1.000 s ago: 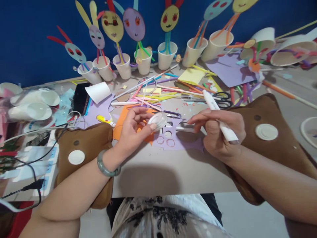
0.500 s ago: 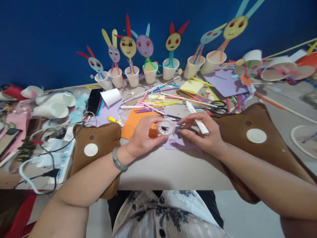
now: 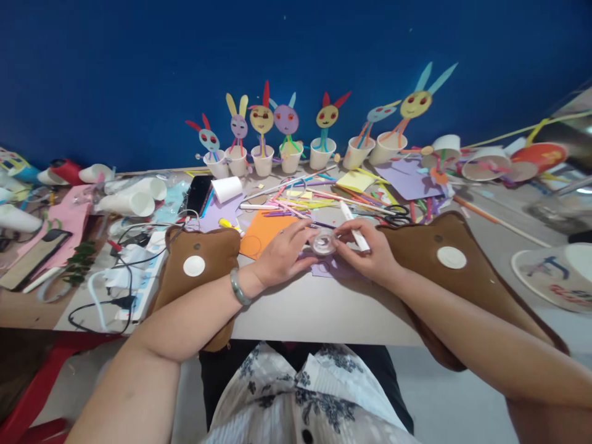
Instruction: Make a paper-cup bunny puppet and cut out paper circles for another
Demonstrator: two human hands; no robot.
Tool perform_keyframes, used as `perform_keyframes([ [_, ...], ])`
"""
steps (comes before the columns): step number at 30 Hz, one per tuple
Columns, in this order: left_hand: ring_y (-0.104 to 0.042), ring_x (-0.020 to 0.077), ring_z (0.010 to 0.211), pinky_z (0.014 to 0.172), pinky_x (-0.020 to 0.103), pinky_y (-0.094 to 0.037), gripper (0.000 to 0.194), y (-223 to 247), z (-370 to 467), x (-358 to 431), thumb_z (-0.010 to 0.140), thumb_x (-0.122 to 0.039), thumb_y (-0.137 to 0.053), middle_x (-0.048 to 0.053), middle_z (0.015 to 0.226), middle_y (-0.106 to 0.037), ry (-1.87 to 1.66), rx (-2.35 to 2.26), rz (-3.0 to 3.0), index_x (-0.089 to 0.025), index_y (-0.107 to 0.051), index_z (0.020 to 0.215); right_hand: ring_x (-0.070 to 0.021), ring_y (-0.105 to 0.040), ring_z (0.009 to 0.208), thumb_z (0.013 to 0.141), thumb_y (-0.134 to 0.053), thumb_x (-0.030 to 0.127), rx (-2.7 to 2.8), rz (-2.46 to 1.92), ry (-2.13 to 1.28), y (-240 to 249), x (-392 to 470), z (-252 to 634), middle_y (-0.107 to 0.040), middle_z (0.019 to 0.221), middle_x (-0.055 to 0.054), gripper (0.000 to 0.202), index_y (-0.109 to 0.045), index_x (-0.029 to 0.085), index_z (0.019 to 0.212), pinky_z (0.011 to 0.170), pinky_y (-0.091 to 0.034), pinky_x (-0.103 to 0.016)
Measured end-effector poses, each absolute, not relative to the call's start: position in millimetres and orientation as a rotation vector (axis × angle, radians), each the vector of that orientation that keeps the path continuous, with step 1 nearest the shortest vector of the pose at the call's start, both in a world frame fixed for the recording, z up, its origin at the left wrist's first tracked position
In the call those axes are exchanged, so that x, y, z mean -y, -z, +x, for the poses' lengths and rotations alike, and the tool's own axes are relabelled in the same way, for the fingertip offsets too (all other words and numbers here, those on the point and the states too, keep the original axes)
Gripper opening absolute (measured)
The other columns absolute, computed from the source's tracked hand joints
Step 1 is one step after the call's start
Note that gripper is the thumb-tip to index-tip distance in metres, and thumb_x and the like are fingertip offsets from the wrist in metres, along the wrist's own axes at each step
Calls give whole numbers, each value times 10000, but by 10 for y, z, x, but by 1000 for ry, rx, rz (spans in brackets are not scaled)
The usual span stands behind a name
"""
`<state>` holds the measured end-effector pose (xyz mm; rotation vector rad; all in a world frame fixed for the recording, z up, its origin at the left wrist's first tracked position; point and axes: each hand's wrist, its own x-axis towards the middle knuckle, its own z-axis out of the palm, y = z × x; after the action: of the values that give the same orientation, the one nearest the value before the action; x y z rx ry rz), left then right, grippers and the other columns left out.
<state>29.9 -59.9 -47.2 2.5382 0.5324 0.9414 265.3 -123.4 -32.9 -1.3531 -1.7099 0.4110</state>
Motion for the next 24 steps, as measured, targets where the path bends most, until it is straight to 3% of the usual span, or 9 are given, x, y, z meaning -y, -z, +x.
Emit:
perform_keyframes([
  [2, -531, 314, 1409, 1175, 554, -449, 478, 484, 290, 576, 968, -378, -638, 213, 1485, -539, -938, -605, 2508, -169, -522, 1382, -228, -713, 832, 874, -701, 398, 1636, -1429, -364, 282, 1173, 2715, -717, 945, -57, 229, -591, 247, 1007, 799, -595, -390],
  [8, -578, 296, 1324, 1154, 533, -463, 402, 465, 271, 523, 932, -223, -564, 180, 1363, -627, -953, -667, 2441, -161, -560, 1329, -241, -711, 667, 850, -681, 375, 1436, -1623, -531, 199, 847, 2916, -694, 890, -63, 256, -540, 244, 1018, 627, -583, -398],
  [15, -617, 272, 1259, 1081, 473, -518, 420, 472, 272, 525, 888, -146, -536, 171, 1315, -661, -968, -733, 2375, -137, -570, 1306, -250, -716, 761, 843, -657, 357, 1548, -1782, -309, 168, 827, 3040, -739, 1083, -122, 286, -603, 214, 1085, 749, -566, -418],
  [20, -622, 265, 1246, 1083, 457, -509, 415, 463, 261, 519, 880, -137, -548, 167, 1306, -666, -948, -766, 2373, -129, -583, 1294, -270, -689, 729, 850, -673, 444, 1806, -1801, -261, 70, 1101, 3069, -751, 896, -91, 440, -620, 196, 1210, 744, -553, -425],
  [24, -623, 266, 1235, 1082, 450, -503, 386, 442, 247, 514, 888, -147, -542, 162, 1287, -674, -947, -792, 2345, -128, -593, 1270, -304, -715, 835, 895, -617, 437, 2075, -1740, -144, 58, 1367, 3028, -750, 963, -128, 390, -650, 183, 1190, 786, -559, -439],
])
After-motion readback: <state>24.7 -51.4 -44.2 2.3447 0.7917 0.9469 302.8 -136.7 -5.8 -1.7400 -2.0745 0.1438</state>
